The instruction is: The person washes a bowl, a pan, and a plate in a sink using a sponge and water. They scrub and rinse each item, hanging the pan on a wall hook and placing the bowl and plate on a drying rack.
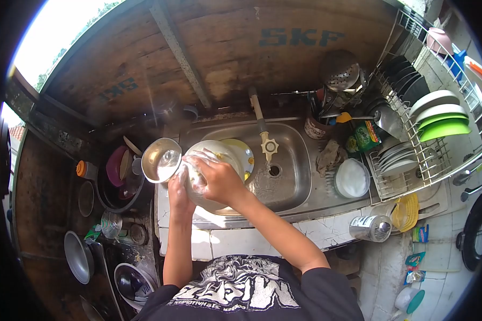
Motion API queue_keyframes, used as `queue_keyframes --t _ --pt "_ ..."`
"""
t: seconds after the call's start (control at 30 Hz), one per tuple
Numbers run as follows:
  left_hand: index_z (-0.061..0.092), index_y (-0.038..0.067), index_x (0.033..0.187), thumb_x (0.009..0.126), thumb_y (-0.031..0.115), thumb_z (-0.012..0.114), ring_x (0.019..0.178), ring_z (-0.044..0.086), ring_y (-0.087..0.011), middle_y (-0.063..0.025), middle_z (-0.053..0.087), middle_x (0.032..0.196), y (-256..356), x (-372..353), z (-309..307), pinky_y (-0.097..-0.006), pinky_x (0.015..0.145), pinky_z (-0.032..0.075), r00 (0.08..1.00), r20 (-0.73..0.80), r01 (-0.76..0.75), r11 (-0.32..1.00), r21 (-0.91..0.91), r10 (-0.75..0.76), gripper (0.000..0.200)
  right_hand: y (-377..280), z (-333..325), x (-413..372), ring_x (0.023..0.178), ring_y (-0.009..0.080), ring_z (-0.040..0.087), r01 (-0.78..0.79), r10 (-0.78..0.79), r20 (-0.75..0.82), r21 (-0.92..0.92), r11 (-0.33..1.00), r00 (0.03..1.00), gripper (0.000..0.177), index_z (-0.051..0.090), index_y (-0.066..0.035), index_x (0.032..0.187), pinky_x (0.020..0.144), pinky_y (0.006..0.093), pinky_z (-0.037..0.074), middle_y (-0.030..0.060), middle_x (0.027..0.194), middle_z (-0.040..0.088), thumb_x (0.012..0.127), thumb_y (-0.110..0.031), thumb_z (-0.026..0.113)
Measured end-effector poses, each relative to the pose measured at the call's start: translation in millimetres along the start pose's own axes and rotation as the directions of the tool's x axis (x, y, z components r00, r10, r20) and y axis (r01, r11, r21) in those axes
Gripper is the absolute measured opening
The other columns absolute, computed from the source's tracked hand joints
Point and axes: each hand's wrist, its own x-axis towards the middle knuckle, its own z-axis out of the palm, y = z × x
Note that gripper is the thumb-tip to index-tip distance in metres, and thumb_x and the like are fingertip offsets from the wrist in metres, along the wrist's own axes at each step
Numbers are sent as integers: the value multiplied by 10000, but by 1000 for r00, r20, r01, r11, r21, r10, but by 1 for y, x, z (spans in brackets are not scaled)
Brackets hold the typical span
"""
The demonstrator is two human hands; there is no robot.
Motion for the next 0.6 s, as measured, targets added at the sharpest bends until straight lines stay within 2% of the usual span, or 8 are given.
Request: queue_keyframes --t 0.07,0.2,0.23,0.27,0.33,0.43,0.47,0.6 --pt "563 -59 1112 945 154 465 869 633 -177 -123 631 1024 -2 -3 0 -302 750 521 1000 -19 -20 998 56 21 288 -2 -1 19 984 325 629 -92 92 44 -18 996 995 611 539 -57 1263 895 410 499 184 1071 645 673 -124 682" --pt "542 -54 1149 974 160 400 922 633 -197 -133 623 1061 -5 -8 -5 -310 798 526 996 -78 27 995 -98 -35 310 -10 22 18 993 319 627 199 -191 63 -169 965 980 672 483 26 1307 970 418 447 197 1046 652 674 -118 659" --pt "537 -54 1153 979 162 390 941 632 -203 -137 620 1073 -4 -9 -4 -313 812 526 993 -108 32 987 -155 -49 314 -10 21 13 1008 312 624 238 -223 104 -165 957 969 677 482 17 1312 980 414 441 191 1063 650 677 -133 661" --pt "522 -58 1161 982 156 378 993 619 -218 -153 607 1108 -11 -6 -20 -336 857 519 999 13 31 991 -130 -30 314 -10 20 3 1024 306 622 271 -248 149 -155 950 957 682 481 9 1317 990 411 435 185 1080 647 679 -148 664" --pt "521 -62 1158 981 155 388 999 616 -226 -159 603 1112 -12 -7 -28 -347 867 515 999 -31 22 993 -113 -25 310 -15 11 -12 1136 288 573 324 -290 227 -129 937 930 701 485 -62 1340 1013 415 417 176 1177 614 682 -200 681" --pt "515 -74 1165 972 140 428 991 622 -259 -178 600 1115 -3 -11 -10 -375 865 525 998 -54 18 999 -29 -20 301 2 -5 1 1221 312 506 248 -241 68 -120 961 968 704 485 -130 1354 1032 434 397 191 1273 554 685 -213 691" --pt "513 -74 1170 971 138 433 995 621 -260 -178 599 1123 -3 -11 -11 -379 868 526 998 -61 5 997 -72 -10 302 8 -15 5 1264 350 452 133 -130 39 -76 988 991 666 480 -159 1359 1058 454 366 224 1317 507 719 -207 658" --pt "461 -28 1263 968 191 483 1059 596 -270 -157 570 1203 -4 -2 -23 -411 924 508 999 -34 -37 979 -202 30 367 12 -20 -21 1258 398 440 4 -15 -75 -145 989 997 645 474 -123 1353 1075 449 346 274 1340 455 724 -140 616"
